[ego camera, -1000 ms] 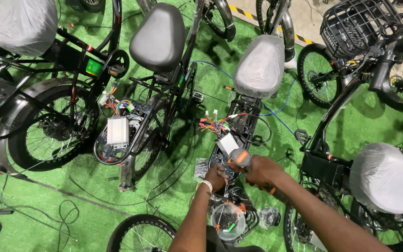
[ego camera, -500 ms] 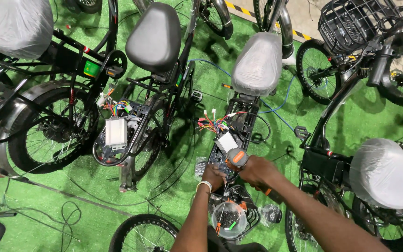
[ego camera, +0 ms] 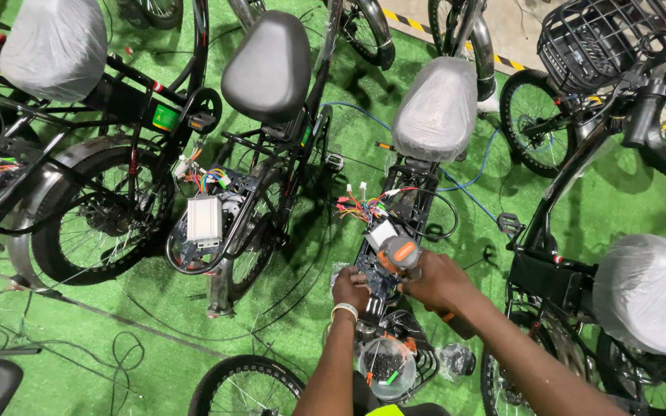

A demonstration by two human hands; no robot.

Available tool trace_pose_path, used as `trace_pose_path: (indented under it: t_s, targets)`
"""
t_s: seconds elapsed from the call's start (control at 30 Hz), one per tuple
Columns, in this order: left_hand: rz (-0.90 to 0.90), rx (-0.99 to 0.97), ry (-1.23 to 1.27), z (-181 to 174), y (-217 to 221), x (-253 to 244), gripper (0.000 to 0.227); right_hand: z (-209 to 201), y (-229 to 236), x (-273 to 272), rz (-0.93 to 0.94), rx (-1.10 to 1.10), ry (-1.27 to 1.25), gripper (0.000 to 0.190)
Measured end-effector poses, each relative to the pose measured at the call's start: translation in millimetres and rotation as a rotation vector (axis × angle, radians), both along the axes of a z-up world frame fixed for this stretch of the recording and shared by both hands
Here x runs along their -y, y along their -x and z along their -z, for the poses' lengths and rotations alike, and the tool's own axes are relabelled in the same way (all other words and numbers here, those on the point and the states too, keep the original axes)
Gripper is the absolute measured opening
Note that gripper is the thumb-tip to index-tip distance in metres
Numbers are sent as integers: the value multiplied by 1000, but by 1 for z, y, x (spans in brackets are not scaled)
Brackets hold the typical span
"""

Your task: The person assembles an electric bicycle by attaching a metal bracket to the frame using a screwdriver and a power drill. They handle various screws and wires while working on the bike's central components.

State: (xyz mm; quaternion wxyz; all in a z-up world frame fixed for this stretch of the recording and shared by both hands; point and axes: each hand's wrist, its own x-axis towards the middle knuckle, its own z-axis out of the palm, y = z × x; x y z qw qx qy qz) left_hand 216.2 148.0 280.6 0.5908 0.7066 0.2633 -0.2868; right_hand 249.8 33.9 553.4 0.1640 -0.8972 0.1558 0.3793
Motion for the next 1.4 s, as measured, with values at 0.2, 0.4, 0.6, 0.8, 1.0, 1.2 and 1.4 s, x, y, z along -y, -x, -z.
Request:
trace_pose_path:
  t_s: [0.2, 0.4, 0.6, 0.8, 1.0, 1.2, 1.4]
  targets:
    - [153, -41, -194, -4, -7, -5, 37, 36, 17, 15, -40, 8, -28, 32]
    - [202, 60, -137, 33, 1, 8, 37, 40, 22, 9, -19, 31, -59, 31]
    - [222, 180, -125, 4, 1, 4, 40, 69, 17, 20, -64, 37, -16, 29]
    - [210, 156, -101, 13, 2, 5, 42, 62, 8, 19, -108, 31, 2, 32]
    - [214, 147, -109, 16, 3, 3, 37, 47, 6, 9, -136, 9, 25, 36]
    - [226, 149, -164, 9, 3, 2, 35, 84, 3, 16, -247, -34, 100, 37]
    - [262, 134, -180, -8, 2, -1, 37, 62, -25, 18, -375, -106, 148, 52]
